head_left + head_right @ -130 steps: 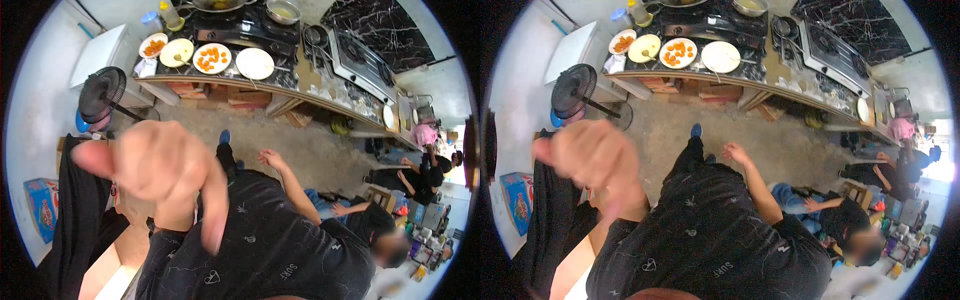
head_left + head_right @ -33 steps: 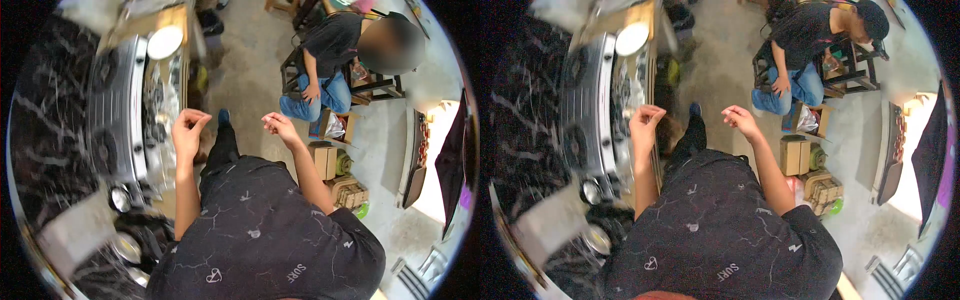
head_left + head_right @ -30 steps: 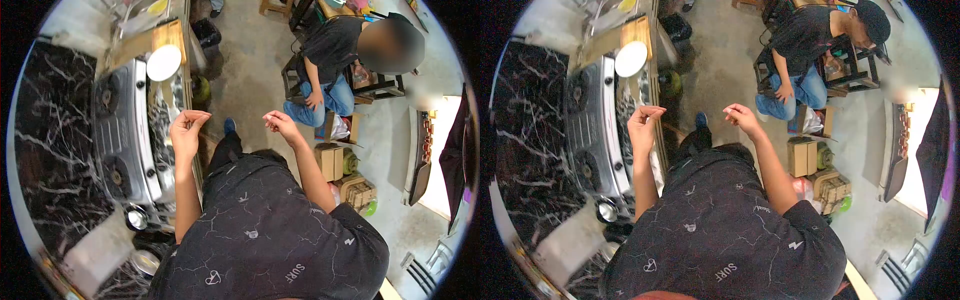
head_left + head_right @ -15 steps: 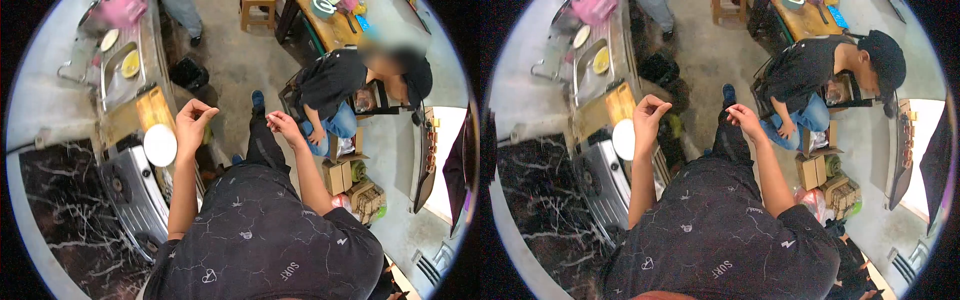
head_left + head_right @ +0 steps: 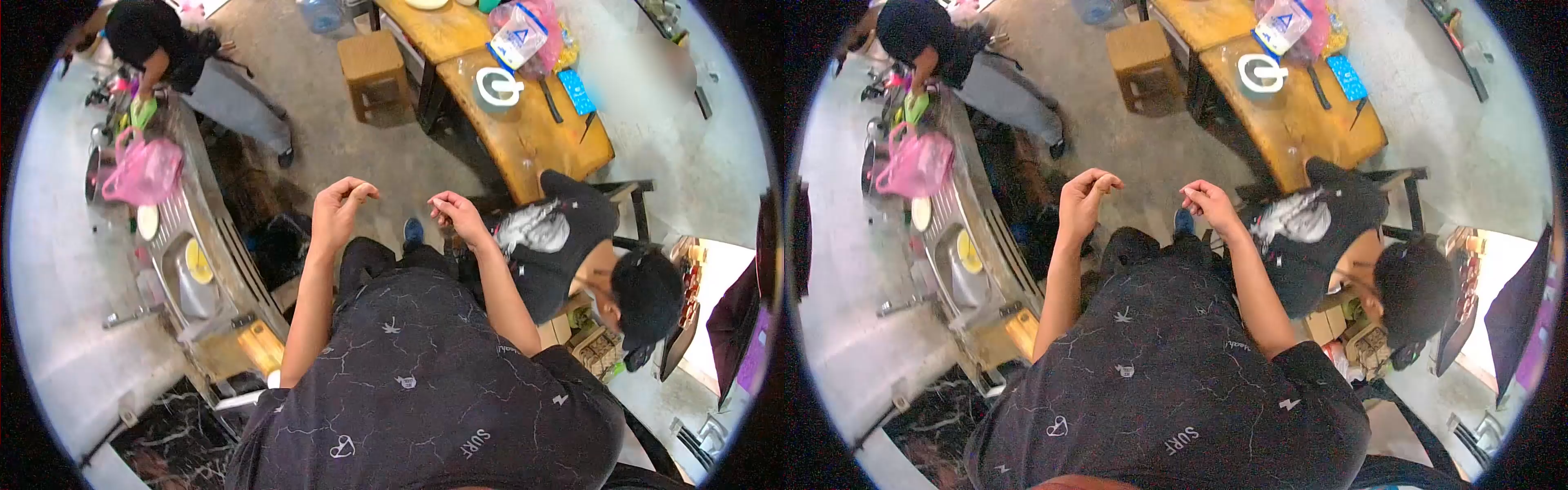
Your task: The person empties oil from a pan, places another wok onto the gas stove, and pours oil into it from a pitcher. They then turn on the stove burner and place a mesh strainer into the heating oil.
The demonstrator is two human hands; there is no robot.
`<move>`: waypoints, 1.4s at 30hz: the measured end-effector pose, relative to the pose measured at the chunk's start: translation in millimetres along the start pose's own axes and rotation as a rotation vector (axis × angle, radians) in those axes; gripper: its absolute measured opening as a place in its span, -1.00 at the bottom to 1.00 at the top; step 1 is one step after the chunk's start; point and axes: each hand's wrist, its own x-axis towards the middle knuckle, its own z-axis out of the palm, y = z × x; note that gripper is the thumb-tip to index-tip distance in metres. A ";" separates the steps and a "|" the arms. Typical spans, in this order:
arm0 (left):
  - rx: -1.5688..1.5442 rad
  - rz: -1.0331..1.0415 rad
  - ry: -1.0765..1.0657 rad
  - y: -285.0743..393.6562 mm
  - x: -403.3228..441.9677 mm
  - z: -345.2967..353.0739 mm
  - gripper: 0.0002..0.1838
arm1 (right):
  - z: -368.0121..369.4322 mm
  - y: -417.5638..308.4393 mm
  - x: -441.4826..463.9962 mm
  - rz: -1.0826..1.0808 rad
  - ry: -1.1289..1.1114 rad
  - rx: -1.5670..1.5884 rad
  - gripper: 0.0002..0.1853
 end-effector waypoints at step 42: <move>0.086 -0.255 0.262 -129.2 1122.6 -622.9 -0.74 | 151.9 -627.9 1115.0 -0.058 0.133 -0.155 -0.81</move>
